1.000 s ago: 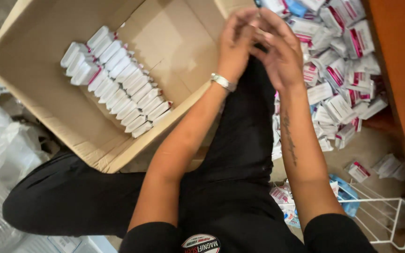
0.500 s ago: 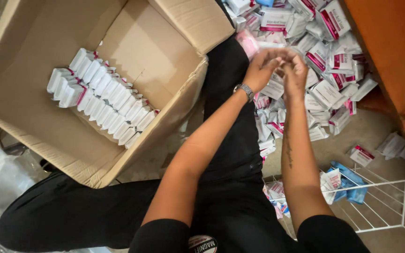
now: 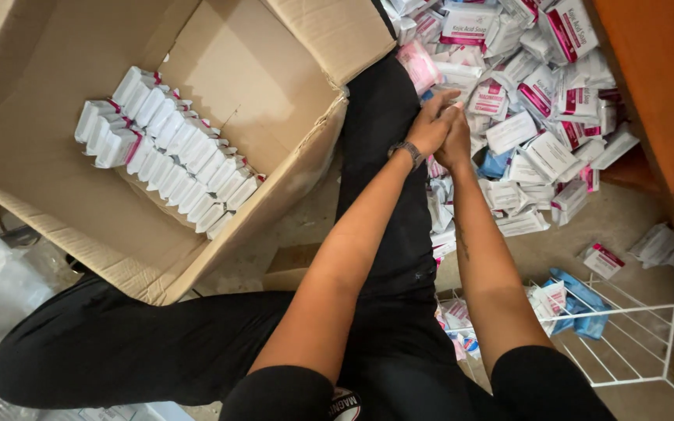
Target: The person packs individual bars of soap into a cardboard box.
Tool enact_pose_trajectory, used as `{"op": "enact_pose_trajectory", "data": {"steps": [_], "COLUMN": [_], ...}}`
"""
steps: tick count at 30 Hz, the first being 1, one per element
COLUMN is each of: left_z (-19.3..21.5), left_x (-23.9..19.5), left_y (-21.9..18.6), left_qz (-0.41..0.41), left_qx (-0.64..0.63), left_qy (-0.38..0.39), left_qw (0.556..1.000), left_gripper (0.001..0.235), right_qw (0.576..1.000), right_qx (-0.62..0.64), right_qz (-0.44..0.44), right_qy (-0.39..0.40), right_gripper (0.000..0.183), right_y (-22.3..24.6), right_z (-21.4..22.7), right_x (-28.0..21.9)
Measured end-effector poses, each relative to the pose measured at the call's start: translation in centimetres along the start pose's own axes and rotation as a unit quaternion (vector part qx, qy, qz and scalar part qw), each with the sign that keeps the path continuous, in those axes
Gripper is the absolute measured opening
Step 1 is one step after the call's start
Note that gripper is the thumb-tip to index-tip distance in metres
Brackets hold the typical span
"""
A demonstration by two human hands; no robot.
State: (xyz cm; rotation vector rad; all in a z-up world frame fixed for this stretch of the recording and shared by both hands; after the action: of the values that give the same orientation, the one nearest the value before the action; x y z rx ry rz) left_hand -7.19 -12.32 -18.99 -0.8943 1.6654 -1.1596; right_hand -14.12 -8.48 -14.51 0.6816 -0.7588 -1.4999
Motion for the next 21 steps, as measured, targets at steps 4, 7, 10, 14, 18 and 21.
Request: {"op": "enact_pose_trajectory", "data": {"steps": [4, 7, 10, 14, 18, 21], "left_z": [-0.1, 0.1, 0.2, -0.2, -0.2, -0.6], "left_x": [0.5, 0.5, -0.2, 0.0, -0.6, -1.0], "left_y": [1.7, 1.2, -1.0, 0.3, -0.7, -2.0], "left_qz": [-0.024, -0.035, -0.026, -0.038, -0.039, 0.0], "left_qx": [-0.016, 0.034, 0.04, 0.021, 0.055, -0.011], "left_qy": [0.002, -0.003, -0.004, -0.005, -0.011, 0.018], "left_qw": [1.0, 0.999, 0.999, 0.999, 0.998, 1.0], "left_gripper": [0.043, 0.042, 0.043, 0.044, 0.051, 0.05], "right_qw": [0.996, 0.995, 0.986, 0.951, 0.875, 0.801], "right_qx": [-0.064, -0.038, 0.09, 0.232, 0.394, 0.502], "right_qz": [-0.043, 0.05, -0.141, -0.202, -0.282, -0.325], "right_qy": [0.045, -0.075, 0.011, 0.036, -0.02, -0.032], "right_gripper": [0.034, 0.043, 0.028, 0.02, 0.026, 0.037], "right_y": [-0.3, -2.5, -2.5, -4.1, -3.0, -2.4], "right_z": [1.0, 3.2, 5.7, 6.5, 7.4, 7.0], "right_x": [-0.2, -1.3, -1.7, -3.0, -3.4, -3.6]}}
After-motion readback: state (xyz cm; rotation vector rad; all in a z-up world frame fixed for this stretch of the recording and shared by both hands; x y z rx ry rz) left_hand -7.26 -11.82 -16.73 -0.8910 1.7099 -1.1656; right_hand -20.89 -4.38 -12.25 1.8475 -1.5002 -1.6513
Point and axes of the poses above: each hand's wrist, its own x-axis towards the middle knuckle, its own z-axis out of the back of the hand, y = z × x, the point moved 8 cm from there along x, towards the middle knuckle, and after that the axes turned 1 degree about y, right-handed, at the moved point
